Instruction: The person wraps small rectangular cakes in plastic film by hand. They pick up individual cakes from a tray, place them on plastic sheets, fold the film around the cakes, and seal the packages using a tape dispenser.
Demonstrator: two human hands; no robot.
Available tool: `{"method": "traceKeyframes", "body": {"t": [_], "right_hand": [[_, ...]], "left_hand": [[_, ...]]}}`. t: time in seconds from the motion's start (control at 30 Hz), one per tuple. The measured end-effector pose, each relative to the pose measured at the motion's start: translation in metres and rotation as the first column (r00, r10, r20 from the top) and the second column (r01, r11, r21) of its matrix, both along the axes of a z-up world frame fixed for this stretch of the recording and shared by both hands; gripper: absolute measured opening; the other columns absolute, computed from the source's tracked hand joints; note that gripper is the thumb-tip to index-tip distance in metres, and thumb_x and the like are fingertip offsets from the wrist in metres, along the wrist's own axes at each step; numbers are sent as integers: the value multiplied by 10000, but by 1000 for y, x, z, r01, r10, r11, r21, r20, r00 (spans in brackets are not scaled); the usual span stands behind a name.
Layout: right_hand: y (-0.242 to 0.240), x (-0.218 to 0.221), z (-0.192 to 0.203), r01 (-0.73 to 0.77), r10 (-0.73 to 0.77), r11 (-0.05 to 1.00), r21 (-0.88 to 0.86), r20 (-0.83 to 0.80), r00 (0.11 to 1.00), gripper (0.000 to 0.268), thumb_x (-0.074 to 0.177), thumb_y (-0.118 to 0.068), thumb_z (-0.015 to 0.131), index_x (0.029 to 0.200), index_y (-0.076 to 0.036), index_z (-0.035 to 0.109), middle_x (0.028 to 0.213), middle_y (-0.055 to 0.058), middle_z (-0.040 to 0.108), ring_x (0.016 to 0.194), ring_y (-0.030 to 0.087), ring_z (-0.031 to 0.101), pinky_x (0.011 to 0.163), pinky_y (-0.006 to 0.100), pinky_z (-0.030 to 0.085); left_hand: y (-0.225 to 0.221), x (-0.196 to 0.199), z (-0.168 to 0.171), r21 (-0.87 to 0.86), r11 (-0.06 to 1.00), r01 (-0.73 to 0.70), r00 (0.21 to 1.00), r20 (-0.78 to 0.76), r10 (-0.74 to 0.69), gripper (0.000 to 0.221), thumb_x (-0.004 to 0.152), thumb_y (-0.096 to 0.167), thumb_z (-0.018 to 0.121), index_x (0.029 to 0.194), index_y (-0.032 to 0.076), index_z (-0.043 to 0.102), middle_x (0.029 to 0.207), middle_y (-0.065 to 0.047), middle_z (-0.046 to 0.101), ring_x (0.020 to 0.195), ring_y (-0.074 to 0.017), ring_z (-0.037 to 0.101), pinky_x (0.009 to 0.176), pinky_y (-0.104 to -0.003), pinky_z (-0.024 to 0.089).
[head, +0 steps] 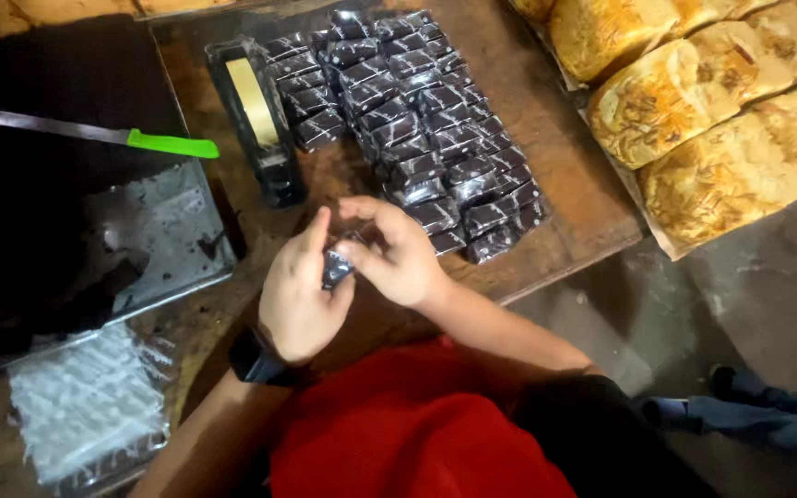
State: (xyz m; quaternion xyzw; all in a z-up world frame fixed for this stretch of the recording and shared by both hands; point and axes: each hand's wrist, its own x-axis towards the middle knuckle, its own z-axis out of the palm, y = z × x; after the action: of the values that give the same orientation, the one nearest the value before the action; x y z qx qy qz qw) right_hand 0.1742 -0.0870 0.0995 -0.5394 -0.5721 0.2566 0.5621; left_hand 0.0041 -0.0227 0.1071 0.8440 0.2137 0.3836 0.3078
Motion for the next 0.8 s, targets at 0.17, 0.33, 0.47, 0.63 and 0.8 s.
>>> {"method": "traceKeyframes", "body": {"t": [0.17, 0.33, 0.47, 0.63, 0.8], "right_hand": [[-37, 33, 3, -258, 177, 956, 137, 432, 884, 552, 872, -153, 822, 1367, -67, 594, 1277, 143, 681, 1189, 355, 657, 1018, 411, 543], [-17, 73, 6, -19, 4, 1000, 18, 617, 787, 437, 830, -143, 840, 1233, -72, 686, 1220, 133, 715, 1093, 332, 685, 965, 440, 521], [53, 103, 7, 132, -103, 991, 7, 667, 738, 394, 810, -116, 796, 1184, -55, 689, 1181, 165, 687, 1100, 381, 650, 940, 424, 526], [141, 90, -17, 291, 5, 939, -184, 853, 522, 370, 859, -253, 780, 1197, -126, 699, 1123, 121, 705, 1208, 369, 562, 1033, 575, 385], [163, 77, -27, 377, 50, 922, -86, 993, 105, 413, 772, -374, 811, 1092, -127, 727, 1253, 151, 638, 1271, 367, 493, 1025, 636, 314]], "left_hand": [[-18, -9, 2, -196, 980, 22, 994, -96, -42, 900, 784, 165, 825, 1530, 1, 349, 1221, -187, 661, 1127, -341, 661, 961, -428, 540], [-39, -42, 4, 120, 992, -32, 986, -158, 50, 877, 711, 203, 864, 1453, 8, 439, 1390, -294, 569, 1239, -462, 572, 1004, -479, 499], [-45, -95, 1, 73, 947, -312, 912, -256, 320, 647, 746, 169, 838, 1346, 103, 605, 1406, -247, 589, 1217, -431, 603, 976, -467, 519], [-33, -177, -20, 261, 788, -558, 713, -336, 616, 482, 807, 185, 797, 1259, 66, 677, 1313, -221, 644, 1262, -440, 603, 1049, -506, 500], [-14, -229, -61, 308, 764, -567, 540, -561, 627, 302, 874, 265, 742, 1111, 79, 748, 1175, -166, 725, 1173, -362, 653, 1014, -478, 519]]}}
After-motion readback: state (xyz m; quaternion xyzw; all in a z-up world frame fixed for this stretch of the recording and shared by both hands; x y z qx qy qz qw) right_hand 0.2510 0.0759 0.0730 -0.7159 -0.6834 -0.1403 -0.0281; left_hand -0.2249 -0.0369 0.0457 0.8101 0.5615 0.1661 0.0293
